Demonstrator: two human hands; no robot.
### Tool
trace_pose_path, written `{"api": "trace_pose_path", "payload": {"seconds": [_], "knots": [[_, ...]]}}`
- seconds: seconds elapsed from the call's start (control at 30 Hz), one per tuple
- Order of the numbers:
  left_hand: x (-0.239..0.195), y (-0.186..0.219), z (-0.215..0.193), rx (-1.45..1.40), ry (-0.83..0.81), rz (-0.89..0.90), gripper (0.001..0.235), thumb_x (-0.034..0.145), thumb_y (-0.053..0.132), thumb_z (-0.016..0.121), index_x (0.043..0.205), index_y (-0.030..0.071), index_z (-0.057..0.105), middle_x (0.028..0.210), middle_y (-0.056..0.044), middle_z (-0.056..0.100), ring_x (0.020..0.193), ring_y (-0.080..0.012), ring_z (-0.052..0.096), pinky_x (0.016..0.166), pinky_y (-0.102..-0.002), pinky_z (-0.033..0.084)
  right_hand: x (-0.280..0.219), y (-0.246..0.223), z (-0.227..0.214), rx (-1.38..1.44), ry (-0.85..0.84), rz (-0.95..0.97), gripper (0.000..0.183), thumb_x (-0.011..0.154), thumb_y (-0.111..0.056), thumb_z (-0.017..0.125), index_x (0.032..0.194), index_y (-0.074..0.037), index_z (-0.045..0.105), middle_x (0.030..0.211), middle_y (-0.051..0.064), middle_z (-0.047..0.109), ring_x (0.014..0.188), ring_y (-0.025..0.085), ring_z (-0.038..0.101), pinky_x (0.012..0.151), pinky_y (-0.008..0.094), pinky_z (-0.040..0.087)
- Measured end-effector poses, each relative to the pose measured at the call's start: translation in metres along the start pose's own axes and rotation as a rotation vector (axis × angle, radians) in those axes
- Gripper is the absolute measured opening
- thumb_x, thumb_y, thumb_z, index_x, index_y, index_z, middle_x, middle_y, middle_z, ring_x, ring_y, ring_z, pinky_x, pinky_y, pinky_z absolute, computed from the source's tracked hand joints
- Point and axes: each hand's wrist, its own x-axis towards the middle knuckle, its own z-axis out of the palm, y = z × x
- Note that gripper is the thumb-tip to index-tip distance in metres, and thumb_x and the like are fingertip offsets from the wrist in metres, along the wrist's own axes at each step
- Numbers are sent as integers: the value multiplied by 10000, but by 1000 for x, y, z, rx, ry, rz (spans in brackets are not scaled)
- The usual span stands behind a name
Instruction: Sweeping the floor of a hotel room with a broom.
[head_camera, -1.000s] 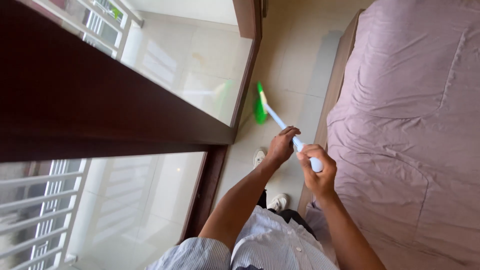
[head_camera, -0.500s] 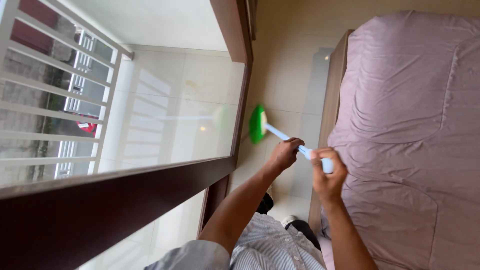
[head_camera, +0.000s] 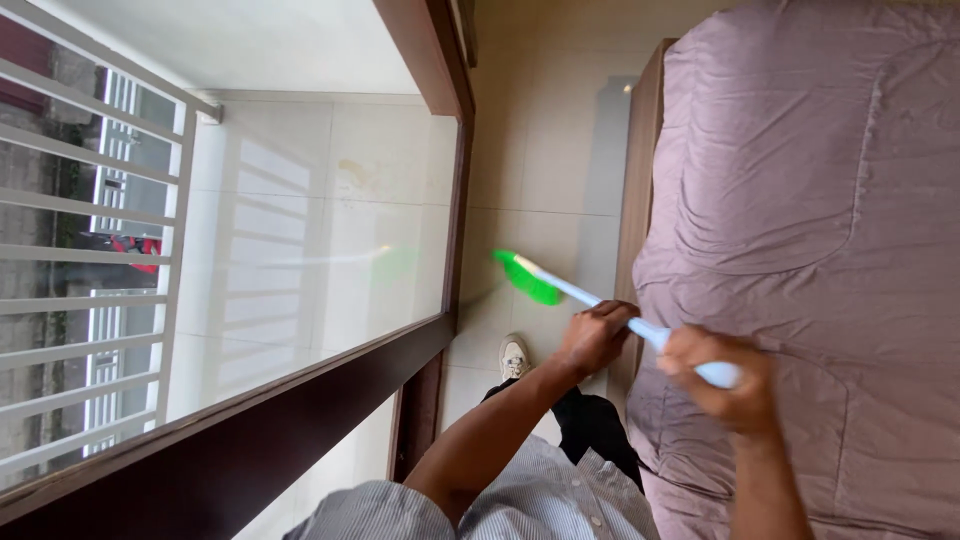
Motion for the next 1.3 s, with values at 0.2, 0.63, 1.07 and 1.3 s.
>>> {"api": "trace_pose_path", "payload": {"seconds": [0.2, 0.63, 1.07, 1.3], "knots": [[24, -34, 31, 28, 151, -31, 386, 799, -25, 621, 1144, 124, 712, 1229, -66, 734, 1094, -332, 708, 882, -427, 595, 18, 12, 23, -206, -214, -124, 248, 763, 36, 804, 716, -15, 565, 727, 87, 621, 779, 222, 631, 734, 394, 530], [45, 6, 46, 72, 41, 52, 253, 906, 83, 725, 1158, 101, 711, 1175, -85, 724, 1023, -305, 710, 817, -421, 589, 39, -19, -54, -88, -111, -26, 77, 772, 42, 702, 752, 21, 631, 757, 89, 681, 601, 202, 629, 610, 359, 513], [52, 58, 47, 87, 193, 114, 356, 805, 76, 742, 1152, 141, 694, 1175, -31, 725, 1099, -268, 675, 907, -436, 537, 47, -41, -92, 24, -378, -174, 256, 744, 3, 759, 670, -49, 519, 670, 39, 546, 656, 191, 550, 689, 370, 466], [65, -5, 73, 113, 155, -41, 316, 793, 61, 739, 1099, 138, 723, 1173, -25, 727, 1077, -269, 675, 930, -444, 548, 48, 18, -68, -47, -412, -42, 282, 747, 21, 770, 651, -25, 508, 655, 73, 552, 636, 210, 537, 666, 369, 446]]}}
